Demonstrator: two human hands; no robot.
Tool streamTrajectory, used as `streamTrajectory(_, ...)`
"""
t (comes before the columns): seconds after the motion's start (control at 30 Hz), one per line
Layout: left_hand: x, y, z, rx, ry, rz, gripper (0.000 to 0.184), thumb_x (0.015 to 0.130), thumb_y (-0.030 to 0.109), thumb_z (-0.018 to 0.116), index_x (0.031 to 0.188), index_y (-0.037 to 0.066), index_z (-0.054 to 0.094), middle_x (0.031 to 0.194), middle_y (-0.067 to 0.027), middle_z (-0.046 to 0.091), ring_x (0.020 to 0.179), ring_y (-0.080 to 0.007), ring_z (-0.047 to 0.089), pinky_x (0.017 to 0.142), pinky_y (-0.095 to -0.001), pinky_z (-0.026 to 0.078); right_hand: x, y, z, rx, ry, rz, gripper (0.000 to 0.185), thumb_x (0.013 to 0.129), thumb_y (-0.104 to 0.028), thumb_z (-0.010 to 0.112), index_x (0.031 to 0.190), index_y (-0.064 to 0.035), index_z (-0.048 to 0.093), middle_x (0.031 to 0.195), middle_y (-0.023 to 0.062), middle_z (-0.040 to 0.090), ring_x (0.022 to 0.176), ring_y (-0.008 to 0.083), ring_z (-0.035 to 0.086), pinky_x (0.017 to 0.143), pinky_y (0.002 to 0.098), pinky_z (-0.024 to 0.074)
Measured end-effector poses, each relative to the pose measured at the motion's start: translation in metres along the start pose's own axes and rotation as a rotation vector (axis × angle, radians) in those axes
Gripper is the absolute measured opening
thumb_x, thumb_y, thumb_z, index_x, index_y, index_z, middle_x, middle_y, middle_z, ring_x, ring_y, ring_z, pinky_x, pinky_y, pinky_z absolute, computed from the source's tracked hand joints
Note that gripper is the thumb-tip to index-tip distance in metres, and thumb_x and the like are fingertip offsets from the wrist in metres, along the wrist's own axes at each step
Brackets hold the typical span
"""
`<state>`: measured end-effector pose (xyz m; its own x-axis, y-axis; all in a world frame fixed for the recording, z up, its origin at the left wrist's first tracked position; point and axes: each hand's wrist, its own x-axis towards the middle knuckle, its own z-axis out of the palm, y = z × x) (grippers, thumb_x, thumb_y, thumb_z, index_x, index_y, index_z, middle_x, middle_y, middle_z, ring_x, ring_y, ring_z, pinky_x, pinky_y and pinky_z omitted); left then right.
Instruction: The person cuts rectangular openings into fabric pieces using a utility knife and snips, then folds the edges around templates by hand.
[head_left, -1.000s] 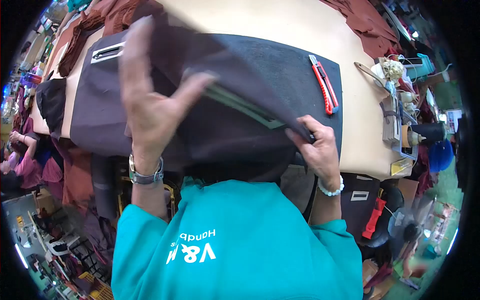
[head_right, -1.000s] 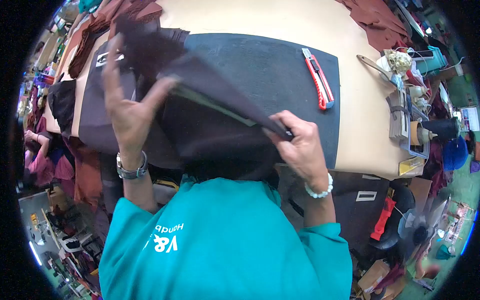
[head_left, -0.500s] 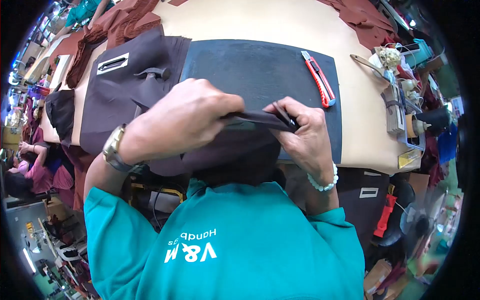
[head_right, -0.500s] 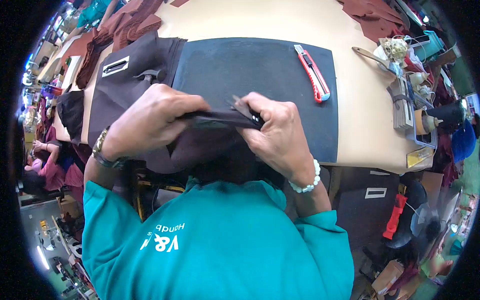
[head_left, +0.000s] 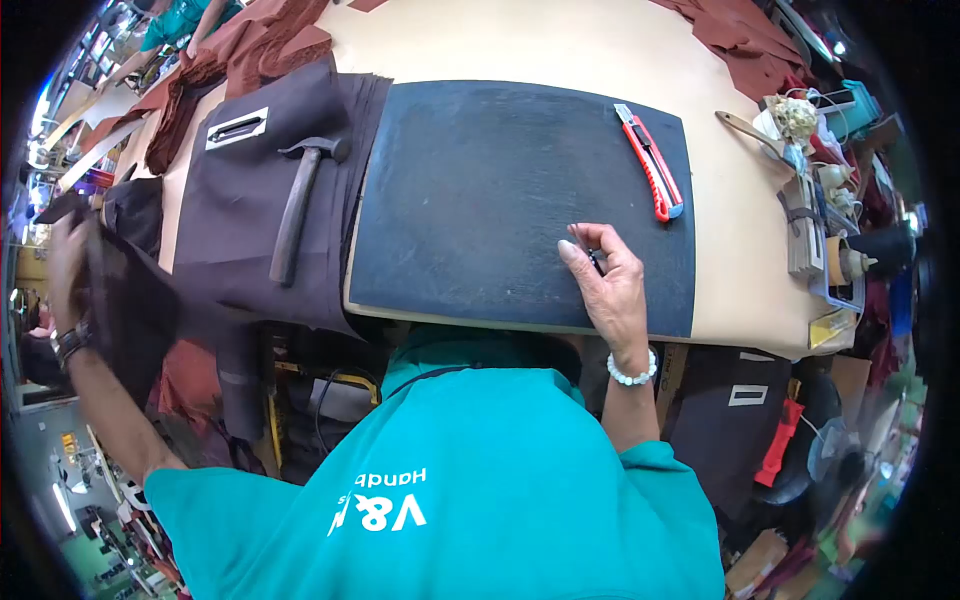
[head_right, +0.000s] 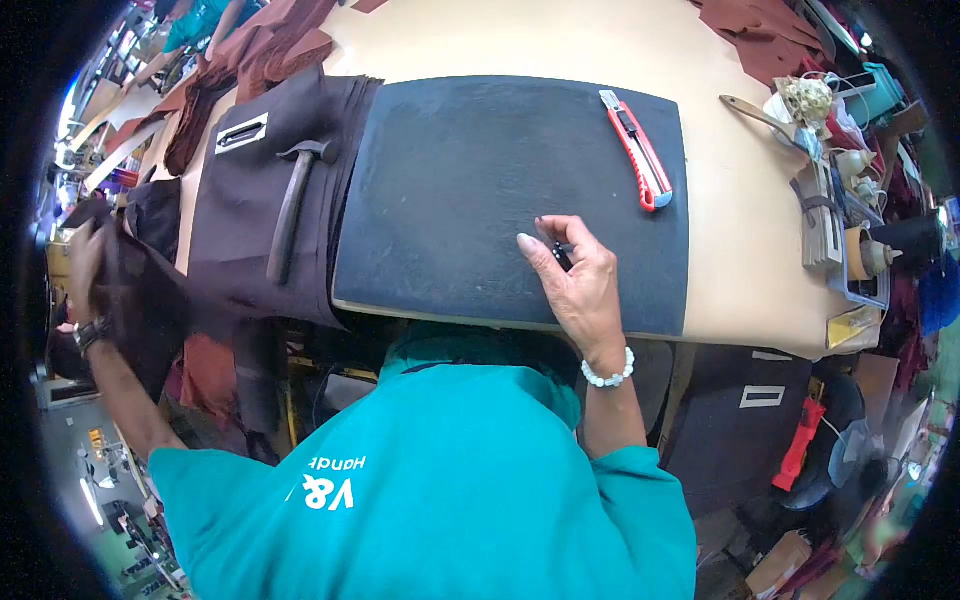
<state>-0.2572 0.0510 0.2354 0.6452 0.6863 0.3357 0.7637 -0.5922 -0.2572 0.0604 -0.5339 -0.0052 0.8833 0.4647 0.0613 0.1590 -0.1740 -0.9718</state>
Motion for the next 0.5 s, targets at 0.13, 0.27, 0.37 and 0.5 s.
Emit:
streamTrajectory(0.13,-0.071,0.272,0.004,-1.031,-0.658,0.034,0.017,0.085,0.017,0.057,0.091,0.002,0.061,0.08,0.0028,0.055,0.073,-0.0066,0.048,0.068,-0.0234,0.041,-0.004,-0.001,-0.002,0.065,0.02,0.019,0.036,0.087,-0.031,0.059,0.101,0.0019,0.059,0.08,0.0049,0.06,0.068,0.0065,0.051,0.06,0.0223,0.0438)
streamTrajectory(0.27,-0.104,0.418,0.018,-1.721,-0.881,0.064,0.029,0.084,0.015,0.061,0.107,-0.001,0.058,0.101,-0.0066,0.062,0.09,-0.0128,0.058,0.085,-0.0239,0.044,-0.008,-0.018,-0.011,0.294,0.076,0.079,0.035,0.094,-0.03,0.045,0.111,-0.0006,0.053,0.077,0.0011,0.055,0.057,0.0015,0.039,0.048,0.0159,0.0324)
streamTrajectory(0.37,-0.135,0.495,0.006,-2.248,-0.988,-0.027,0.022,0.086,0.013,0.059,0.105,0.002,0.059,0.096,-0.0065,0.065,0.079,-0.0128,0.063,0.075,-0.0258,0.051,-0.01,-0.034,-0.014,0.37,0.117,-0.014,0.03,0.094,-0.021,0.043,0.118,-0.002,0.049,0.079,-0.0001,0.053,0.054,-0.0016,0.032,0.043,0.0127,0.0255)
streamTrajectory(0.5,-0.175,0.528,-0.004,-2.531,-0.879,-0.21,0.02,0.089,0.011,0.053,0.105,0.002,0.058,0.096,-0.0068,0.065,0.08,-0.0128,0.063,0.075,-0.0264,0.051,-0.02,-0.062,0.006,0.452,0.06,-0.052,0.025,0.094,-0.013,0.046,0.115,-0.0013,0.052,0.083,0.0009,0.054,0.063,-0.0008,0.04,0.055,0.0127,0.0331)
